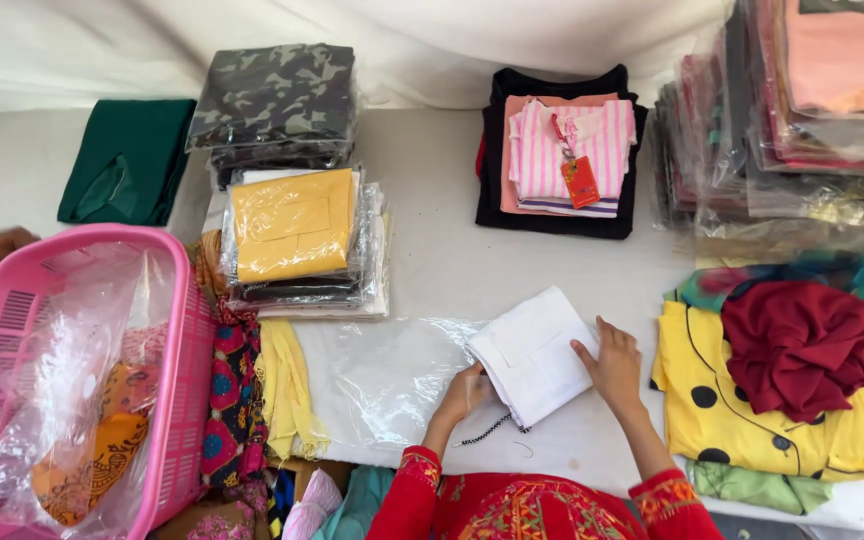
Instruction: The person folds various clothing items, including a yellow garment, a white garment, and a pink striped garment, and places them into clear plastic bags on a table. The person also stacks the packaged items and handles other folded clothes on the table.
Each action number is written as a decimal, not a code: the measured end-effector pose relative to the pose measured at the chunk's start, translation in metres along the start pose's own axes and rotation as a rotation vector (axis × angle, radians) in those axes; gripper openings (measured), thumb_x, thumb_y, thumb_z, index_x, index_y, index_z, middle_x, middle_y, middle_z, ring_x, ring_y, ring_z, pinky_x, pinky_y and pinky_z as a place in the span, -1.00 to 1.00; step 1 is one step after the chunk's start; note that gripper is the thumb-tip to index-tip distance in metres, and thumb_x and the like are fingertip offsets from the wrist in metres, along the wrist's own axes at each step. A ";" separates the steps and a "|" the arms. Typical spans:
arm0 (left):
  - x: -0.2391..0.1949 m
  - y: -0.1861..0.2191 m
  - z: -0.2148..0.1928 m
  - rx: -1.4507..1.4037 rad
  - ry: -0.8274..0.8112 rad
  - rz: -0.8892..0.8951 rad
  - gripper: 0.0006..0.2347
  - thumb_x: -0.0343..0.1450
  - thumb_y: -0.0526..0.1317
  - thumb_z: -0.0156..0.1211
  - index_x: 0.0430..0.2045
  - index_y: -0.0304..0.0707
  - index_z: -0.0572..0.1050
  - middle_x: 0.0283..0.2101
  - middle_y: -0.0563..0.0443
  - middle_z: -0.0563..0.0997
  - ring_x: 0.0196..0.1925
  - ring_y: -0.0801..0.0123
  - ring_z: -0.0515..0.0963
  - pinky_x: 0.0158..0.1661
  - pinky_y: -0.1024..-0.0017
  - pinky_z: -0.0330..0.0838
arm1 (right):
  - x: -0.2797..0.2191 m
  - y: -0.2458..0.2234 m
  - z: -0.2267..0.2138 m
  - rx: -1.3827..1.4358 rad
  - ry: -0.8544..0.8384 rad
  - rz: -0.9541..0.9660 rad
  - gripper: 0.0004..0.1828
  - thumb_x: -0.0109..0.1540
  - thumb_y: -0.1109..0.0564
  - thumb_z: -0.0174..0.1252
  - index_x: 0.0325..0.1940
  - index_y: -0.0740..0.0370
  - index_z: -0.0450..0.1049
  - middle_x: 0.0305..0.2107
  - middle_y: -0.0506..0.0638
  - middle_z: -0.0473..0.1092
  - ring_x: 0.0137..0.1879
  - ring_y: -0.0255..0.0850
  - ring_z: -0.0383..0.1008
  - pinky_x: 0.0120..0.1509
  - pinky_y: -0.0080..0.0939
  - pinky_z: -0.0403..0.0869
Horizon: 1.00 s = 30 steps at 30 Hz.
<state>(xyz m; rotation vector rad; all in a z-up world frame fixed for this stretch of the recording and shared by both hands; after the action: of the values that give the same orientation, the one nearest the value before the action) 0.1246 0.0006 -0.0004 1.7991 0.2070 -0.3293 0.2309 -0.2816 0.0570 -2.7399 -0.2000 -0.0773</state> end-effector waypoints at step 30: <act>0.020 -0.019 0.051 -0.274 -0.042 -0.164 -0.43 0.50 -0.07 0.15 0.41 -0.22 0.18 0.14 -0.13 0.55 0.17 0.24 0.57 0.12 0.37 0.45 | 0.002 -0.002 0.043 0.596 -0.322 0.185 0.24 0.03 -0.46 0.24 0.56 0.31 0.01 0.35 0.35 0.24 0.45 0.14 0.24 0.50 0.06 0.26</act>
<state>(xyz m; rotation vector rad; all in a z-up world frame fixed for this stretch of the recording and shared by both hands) 0.1317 -0.0441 -0.0363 1.5064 0.3539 -0.4336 0.2342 -0.2635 0.0184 -2.1457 -0.0428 0.4101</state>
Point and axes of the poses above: each hand's wrist, its own x-axis towards the middle knuckle, its own z-axis out of the palm, y = z × x, the point moved 5 cm from there along x, towards the middle knuckle
